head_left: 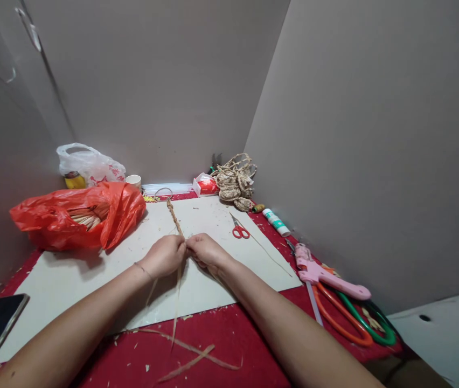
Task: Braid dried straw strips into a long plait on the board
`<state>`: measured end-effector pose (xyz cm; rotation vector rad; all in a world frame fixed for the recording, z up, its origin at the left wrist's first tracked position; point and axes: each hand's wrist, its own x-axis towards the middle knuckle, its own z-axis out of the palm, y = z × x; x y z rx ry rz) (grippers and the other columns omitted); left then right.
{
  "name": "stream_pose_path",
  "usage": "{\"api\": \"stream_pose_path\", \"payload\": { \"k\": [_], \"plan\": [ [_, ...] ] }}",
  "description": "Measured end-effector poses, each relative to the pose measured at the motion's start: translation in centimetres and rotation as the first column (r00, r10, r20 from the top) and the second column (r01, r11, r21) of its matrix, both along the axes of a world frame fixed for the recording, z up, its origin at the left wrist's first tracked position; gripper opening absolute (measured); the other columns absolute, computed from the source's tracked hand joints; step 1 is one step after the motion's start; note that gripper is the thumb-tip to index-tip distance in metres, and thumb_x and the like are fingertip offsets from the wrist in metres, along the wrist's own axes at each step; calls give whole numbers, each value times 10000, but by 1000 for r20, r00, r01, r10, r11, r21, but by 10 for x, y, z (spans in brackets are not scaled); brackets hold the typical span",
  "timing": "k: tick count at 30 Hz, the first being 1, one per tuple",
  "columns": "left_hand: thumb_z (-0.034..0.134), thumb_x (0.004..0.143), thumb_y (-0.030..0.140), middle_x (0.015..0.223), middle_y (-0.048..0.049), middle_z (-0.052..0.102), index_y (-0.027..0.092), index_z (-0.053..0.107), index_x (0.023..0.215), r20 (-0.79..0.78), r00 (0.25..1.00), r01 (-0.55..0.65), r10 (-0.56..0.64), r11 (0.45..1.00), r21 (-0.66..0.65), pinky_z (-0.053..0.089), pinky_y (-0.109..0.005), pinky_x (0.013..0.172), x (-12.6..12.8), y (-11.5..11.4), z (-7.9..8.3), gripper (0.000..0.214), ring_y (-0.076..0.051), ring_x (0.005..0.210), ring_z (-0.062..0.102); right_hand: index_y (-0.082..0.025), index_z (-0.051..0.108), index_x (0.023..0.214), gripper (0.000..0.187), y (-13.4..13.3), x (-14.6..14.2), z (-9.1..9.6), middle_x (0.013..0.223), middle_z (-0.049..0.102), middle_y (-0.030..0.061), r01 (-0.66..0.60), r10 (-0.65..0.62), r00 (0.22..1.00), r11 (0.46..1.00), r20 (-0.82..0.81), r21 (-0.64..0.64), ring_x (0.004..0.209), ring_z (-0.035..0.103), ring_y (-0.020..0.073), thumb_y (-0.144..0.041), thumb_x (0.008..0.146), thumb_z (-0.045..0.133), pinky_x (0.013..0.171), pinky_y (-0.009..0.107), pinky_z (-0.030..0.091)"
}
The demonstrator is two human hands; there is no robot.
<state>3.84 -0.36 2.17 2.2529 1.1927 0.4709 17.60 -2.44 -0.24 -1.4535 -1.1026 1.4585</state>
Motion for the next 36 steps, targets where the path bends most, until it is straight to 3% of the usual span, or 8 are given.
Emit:
{"api": "stream_pose_path", "payload": {
  "k": [7, 14, 17, 19, 21, 24, 31, 36],
  "plan": [
    [395, 797, 148, 723, -150, 623, 116, 619, 915, -259, 965, 90, -28, 969, 231, 377, -333, 636, 13, -38, -15, 255, -235, 622, 576, -162, 471, 527, 194, -2, 1, 3, 324, 315, -85, -29, 12, 980, 997, -201, -77, 267, 207, 37, -213, 712, 494, 281, 169, 115],
    [435, 818, 333, 552, -28, 540, 157, 588, 621, -193, 892, 414, -409, 910, -16, 315, -249, 510, 6, -45, 30, 305, -118, 482, 442, -150, 453, 543, 140, 4, 13, 3, 368, 258, -106, -92, 40, 928, 988, -370, -124, 317, 137, 14, -174, 664, 517, 307, 153, 74],
    [423, 827, 368, 526, 4, 498, 150, 552, 606, 135, 986, 94, -101, 994, 54, 313, -220, 508, -1, -18, 30, 336, -100, 507, 428, -145, 464, 566, 123, 5, 19, 5, 389, 249, -110, -147, 91, 892, 985, -443, -94, 338, 131, 12, -174, 660, 537, 319, 147, 82],
    [463, 799, 356, 604, -5, 539, 143, 552, 670, 342, 932, -119, 119, 993, -21, 345, -210, 529, -2, 0, 17, 264, -97, 543, 462, -140, 477, 592, 105, 5, 21, 6, 408, 234, -116, -200, 138, 867, 977, -479, -79, 349, 123, 10, -177, 663, 545, 327, 143, 78],
    [477, 773, 353, 588, -6, 530, 133, 551, 701, 408, 888, -61, 212, 934, -352, 346, -209, 486, 1, 12, -1, 242, -91, 493, 456, -136, 486, 606, 113, 6, 21, 6, 418, 233, -118, -236, 179, 862, 970, -474, -62, 350, 118, 10, -194, 676, 552, 328, 144, 70],
    [436, 774, 342, 513, 40, 437, 144, 544, 715, 436, 860, 112, 264, 737, -666, 242, -189, 387, 7, 13, -17, 233, -59, 377, 331, -138, 483, 614, 150, 6, 23, 4, 425, 223, -123, -255, 211, 881, 966, -424, -49, 354, 108, 10, -229, 696, 570, 328, 146, 64],
    [429, 733, 240, 427, 76, 278, 135, 559, 620, 397, 879, 34, 264, 796, -604, 102, -213, 367, 3, 12, -11, 203, -37, 343, 168, -154, 524, 721, 141, 2, 28, 9, 444, 245, -117, -353, 346, 912, 935, -219, 4, 373, 125, 34, -288, 750, 556, 350, 166, 85],
    [460, 736, 255, 415, 79, 263, 149, 527, 594, 379, 889, 63, 258, 750, -659, 76, -227, 363, -1, 16, -11, 189, -39, 336, 156, -139, 557, 688, 174, 2, 27, 7, 463, 375, -71, -345, 289, 916, 922, 277, 179, 418, 278, 60, -242, 800, 474, 413, 187, 230]
  ]
}}
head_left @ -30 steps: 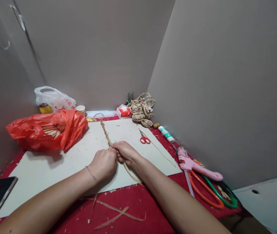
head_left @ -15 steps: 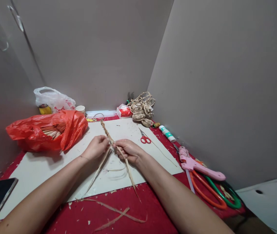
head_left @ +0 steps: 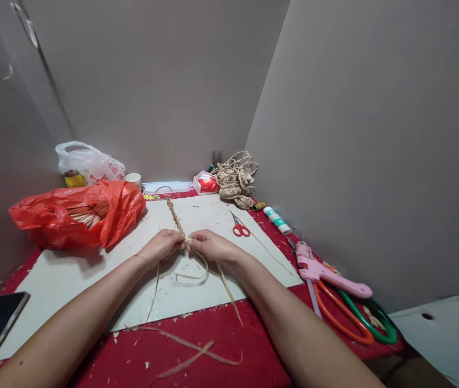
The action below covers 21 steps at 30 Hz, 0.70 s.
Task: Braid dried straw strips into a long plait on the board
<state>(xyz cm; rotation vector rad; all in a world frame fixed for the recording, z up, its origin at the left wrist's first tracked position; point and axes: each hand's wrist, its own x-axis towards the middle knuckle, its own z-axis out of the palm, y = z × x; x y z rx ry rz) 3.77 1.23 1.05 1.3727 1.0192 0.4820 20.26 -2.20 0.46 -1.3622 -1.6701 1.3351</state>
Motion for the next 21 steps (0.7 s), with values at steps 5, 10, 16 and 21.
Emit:
{"api": "stream_pose_path", "payload": {
  "k": [5, 10, 16, 21],
  "plan": [
    [530, 743, 292, 444, 98, 239, 161, 500, 643, 111, 992, 75, -61, 988, -135, 31, -220, 365, -1, -2, -2, 168, -31, 351, 118, -124, 617, 727, 215, -1, -3, 1, 632, 569, 5, -24, -59, 937, 973, 344, 232, 571, 445, 98, -183, 809, 427, 545, 205, 327],
    [563, 735, 299, 439, 103, 238, 159, 509, 655, 140, 988, 87, -65, 984, -158, 28, -214, 363, 0, -2, -4, 171, -27, 348, 118, -139, 644, 759, 263, -9, -8, 6, 746, 662, 67, -57, -155, 828, 933, 539, 356, 654, 525, 136, -233, 846, 414, 584, 227, 333],
    [513, 757, 236, 382, 97, 238, 158, 521, 630, 50, 999, 5, -2, 997, -74, 50, -224, 362, 4, -3, -5, 149, -36, 328, 121, -165, 667, 775, 275, -15, -4, 7, 784, 683, 83, -13, -270, 731, 913, 626, 409, 665, 551, 156, -313, 841, 444, 570, 246, 312],
    [536, 748, 230, 369, 96, 250, 153, 517, 612, 40, 998, -42, 45, 997, -61, 55, -222, 369, 5, -6, -2, 157, -30, 321, 131, -136, 632, 672, 261, -14, -7, 8, 635, 628, 38, 54, -222, 848, 940, 482, 337, 582, 499, 121, -223, 811, 429, 533, 218, 305]
  ]
}}
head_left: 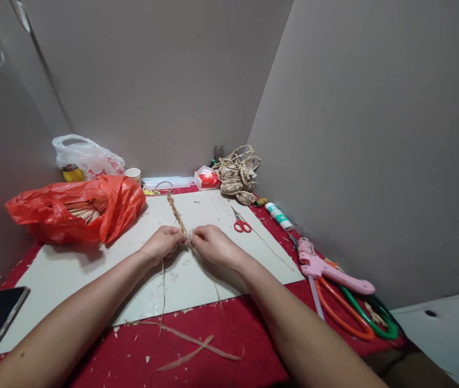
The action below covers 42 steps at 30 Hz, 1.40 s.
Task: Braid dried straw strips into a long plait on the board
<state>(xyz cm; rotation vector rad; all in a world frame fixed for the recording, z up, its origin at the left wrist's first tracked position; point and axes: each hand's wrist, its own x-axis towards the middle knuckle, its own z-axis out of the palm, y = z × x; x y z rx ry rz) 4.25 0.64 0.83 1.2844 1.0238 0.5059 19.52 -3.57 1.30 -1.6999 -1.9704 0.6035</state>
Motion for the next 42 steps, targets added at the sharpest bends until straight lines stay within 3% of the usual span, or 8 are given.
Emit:
{"api": "stream_pose_path", "payload": {
  "k": [4, 17, 25, 28, 30, 33, 36, 42],
  "plan": [
    [564, 703, 205, 402, 95, 255, 165, 434, 560, 93, 996, -2, 7, 999, -50, 54, -209, 366, -1, 0, -1, 198, -20, 330, 145, -132, 601, 622, 252, -5, -14, -2, 557, 574, 24, -35, 29, 995, 997, -95, -67, 536, 487, 118, -187, 795, 427, 500, 216, 295],
    [479, 728, 209, 443, 98, 170, 207, 237, 543, 279, 959, 32, 53, 956, -292, 33, -189, 366, 2, -3, 1, 305, -23, 357, 89, -117, 656, 897, 293, -24, -29, 13, 845, 689, 185, 37, -40, 942, 999, 334, 15, 754, 641, 274, -220, 859, 384, 641, 327, 397],
    [568, 721, 211, 403, 95, 253, 134, 519, 621, 179, 983, -24, 43, 994, -106, 53, -200, 373, 5, -11, 5, 135, -20, 337, 152, -121, 653, 791, 259, -34, -33, 14, 776, 678, 147, -148, 142, 951, 989, 273, -2, 677, 611, 220, -198, 842, 411, 630, 308, 402],
    [602, 721, 252, 398, 108, 235, 116, 587, 716, 159, 987, -10, 26, 995, -96, 42, -207, 382, 3, -8, 5, 137, -20, 341, 120, -150, 594, 662, 224, -47, -33, 28, 630, 629, 56, -563, 564, 822, 786, -77, -255, 572, 563, 145, -242, 829, 477, 570, 247, 401],
    [617, 717, 269, 391, 109, 224, 118, 584, 702, 159, 987, 1, 12, 997, -81, 46, -211, 383, 2, -6, 4, 154, -21, 341, 117, -158, 554, 639, 279, -50, -27, 36, 558, 576, 13, -693, 589, 718, 658, -372, -295, 524, 535, 116, -335, 844, 486, 536, 219, 401],
    [615, 721, 276, 389, 101, 240, 123, 569, 673, 167, 986, 24, -12, 997, -67, 64, -212, 379, 0, -5, 3, 167, -25, 338, 144, -164, 502, 619, 355, -37, -15, 36, 526, 510, -5, -267, 208, 861, 961, -463, -65, 517, 486, 102, -414, 865, 445, 524, 210, 382],
    [604, 729, 277, 401, 101, 245, 131, 564, 683, 165, 985, 52, -41, 997, -65, 66, -208, 374, 0, -4, 3, 158, -26, 341, 141, -158, 536, 684, 292, -15, -5, 20, 628, 554, 17, 196, -132, 917, 971, -377, 137, 581, 479, 104, -381, 861, 473, 546, 211, 358],
    [597, 753, 303, 416, 96, 247, 151, 494, 607, 121, 990, 74, -70, 997, -31, 68, -207, 375, -1, -4, 4, 234, -22, 350, 144, -152, 479, 575, 456, 6, -7, -7, 419, 382, -39, -97, -35, 902, 955, -430, -281, 375, 312, 61, -465, 897, 399, 393, 218, 234]
  ]
}}
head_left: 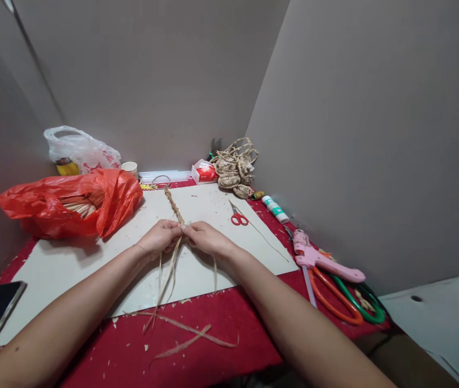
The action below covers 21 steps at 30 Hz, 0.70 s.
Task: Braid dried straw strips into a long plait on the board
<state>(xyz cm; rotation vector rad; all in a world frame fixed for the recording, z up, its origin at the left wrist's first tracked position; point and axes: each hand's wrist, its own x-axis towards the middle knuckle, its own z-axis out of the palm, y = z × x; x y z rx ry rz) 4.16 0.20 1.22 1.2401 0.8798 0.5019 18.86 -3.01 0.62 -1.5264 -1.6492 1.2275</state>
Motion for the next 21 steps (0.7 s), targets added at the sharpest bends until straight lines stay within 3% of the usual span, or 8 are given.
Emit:
{"api": "stream_pose_path", "payload": {
  "k": [7, 13, 18, 21],
  "plan": [
    [583, 768, 360, 443, 86, 242, 134, 544, 642, -53, 986, 163, -158, 983, 86, 99, -206, 378, -7, 6, 2, 262, -29, 365, 159, -173, 469, 570, 482, 4, 10, 2, 338, 269, -83, -104, 81, 987, 980, -135, -169, 300, 186, 46, -565, 850, 439, 315, 211, 101],
    [586, 748, 341, 450, 74, 304, 135, 571, 698, -180, 952, 278, -247, 944, 176, 131, -207, 396, -15, 16, 9, 213, -43, 378, 210, -191, 383, 562, 398, 4, 7, 1, 359, 245, -104, -165, 26, 917, 934, -399, -318, 303, 138, 36, -444, 853, 483, 300, 179, 78],
    [570, 739, 275, 486, 43, 420, 126, 624, 722, -339, 900, 373, -273, 885, 279, 188, -204, 418, -18, 15, 18, 160, -52, 404, 277, -158, 483, 561, 307, 0, -5, 2, 301, 230, -99, -16, -115, 906, 952, -408, -305, 277, 142, 39, -246, 853, 445, 296, 180, 102],
    [489, 775, 226, 468, 42, 416, 142, 570, 694, -379, 887, 375, -265, 892, 253, 220, -200, 391, -15, 8, 24, 141, -59, 367, 314, -156, 482, 556, 304, -2, -11, 0, 299, 229, -101, 55, -194, 875, 950, -443, -308, 270, 151, 39, -220, 851, 441, 289, 182, 111]
  ]
}}
